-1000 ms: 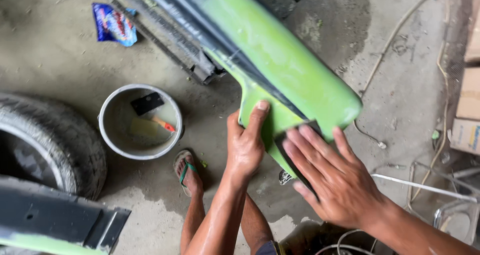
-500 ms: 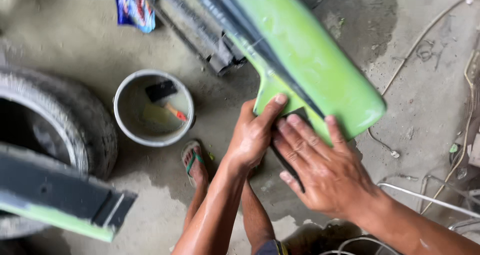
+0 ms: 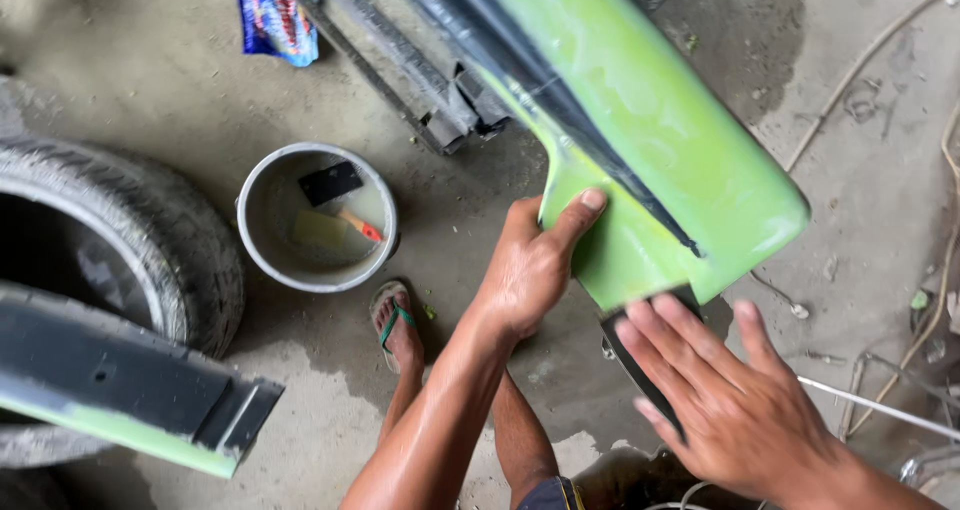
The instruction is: The person sands a green car bumper with a sanding block, working along the edges and flat surfaces. The person then sands a long black car trim piece in the same manner.
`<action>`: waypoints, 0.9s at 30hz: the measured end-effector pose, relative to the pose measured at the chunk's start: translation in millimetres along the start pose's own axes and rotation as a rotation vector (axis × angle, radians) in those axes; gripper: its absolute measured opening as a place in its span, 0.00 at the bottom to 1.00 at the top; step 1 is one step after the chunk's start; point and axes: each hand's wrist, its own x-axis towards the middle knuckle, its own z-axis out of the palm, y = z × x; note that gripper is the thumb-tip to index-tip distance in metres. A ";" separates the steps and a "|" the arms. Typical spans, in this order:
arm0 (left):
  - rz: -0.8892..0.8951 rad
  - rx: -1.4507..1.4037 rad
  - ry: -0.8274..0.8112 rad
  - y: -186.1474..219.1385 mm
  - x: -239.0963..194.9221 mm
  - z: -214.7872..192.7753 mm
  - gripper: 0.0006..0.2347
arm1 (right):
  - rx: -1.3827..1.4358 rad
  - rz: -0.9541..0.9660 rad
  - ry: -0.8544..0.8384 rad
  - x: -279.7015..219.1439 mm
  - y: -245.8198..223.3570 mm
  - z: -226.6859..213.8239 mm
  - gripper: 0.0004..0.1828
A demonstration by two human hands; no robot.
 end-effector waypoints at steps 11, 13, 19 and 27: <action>0.042 -0.075 0.082 -3.6 -12.8 -5.1 0.13 | 0.133 -0.016 0.035 30.3 14.3 -8.1 0.37; 0.091 -0.047 0.057 -2.7 -6.8 -8.6 0.12 | 0.128 -0.066 0.043 40.7 17.6 -5.1 0.38; 0.070 -0.042 0.029 6.5 -9.6 2.1 0.13 | -0.049 -0.046 0.004 31.0 25.9 -21.1 0.36; 0.093 -0.086 0.056 -1.4 -7.6 -1.2 0.09 | 0.019 -0.292 0.056 75.4 48.0 -18.7 0.42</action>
